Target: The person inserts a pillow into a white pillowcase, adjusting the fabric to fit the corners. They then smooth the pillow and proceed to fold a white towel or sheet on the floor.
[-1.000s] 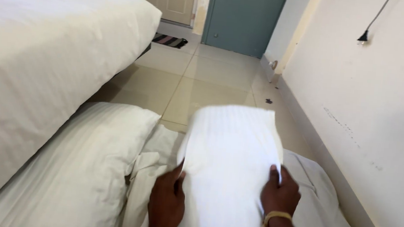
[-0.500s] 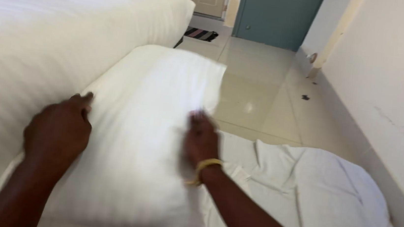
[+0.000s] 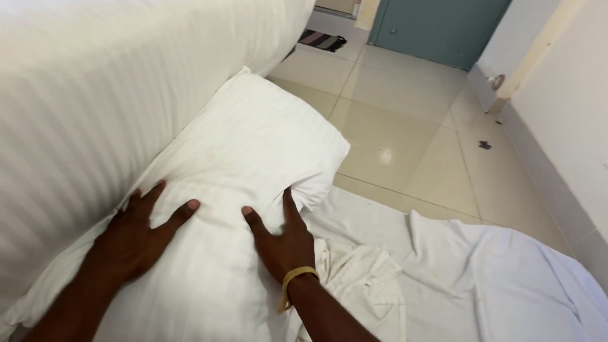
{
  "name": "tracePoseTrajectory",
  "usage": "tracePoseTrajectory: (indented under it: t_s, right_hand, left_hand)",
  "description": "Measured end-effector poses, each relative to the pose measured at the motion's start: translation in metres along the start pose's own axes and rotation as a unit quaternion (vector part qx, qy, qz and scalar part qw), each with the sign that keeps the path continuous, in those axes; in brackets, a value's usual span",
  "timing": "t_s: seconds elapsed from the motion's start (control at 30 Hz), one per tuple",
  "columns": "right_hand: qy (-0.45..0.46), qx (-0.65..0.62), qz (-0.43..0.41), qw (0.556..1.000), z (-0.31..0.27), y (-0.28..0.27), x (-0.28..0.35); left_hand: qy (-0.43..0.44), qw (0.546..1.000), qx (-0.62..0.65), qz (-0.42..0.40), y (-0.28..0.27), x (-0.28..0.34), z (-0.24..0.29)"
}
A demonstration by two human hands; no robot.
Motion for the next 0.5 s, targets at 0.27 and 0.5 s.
tracePoseTrajectory:
  t_s: [0.27, 0.5]
  right_hand:
    - [0.011, 0.106, 0.01, 0.994, -0.02, 0.013, -0.013]
    - [0.018, 0.119, 0.018, 0.993, -0.041, 0.025, -0.023]
  left_hand:
    - [-0.024, 0.999, 0.042, 0.008, 0.018, -0.023, -0.033]
    - [-0.019, 0.997, 0.066, 0.02, 0.024, -0.05, -0.044]
Point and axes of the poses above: each hand's wrist, its own x-axis away from the middle knuckle, its own y-axis out of the palm, z = x × y, the point moved 8 cm from there along -x, towards the middle knuckle
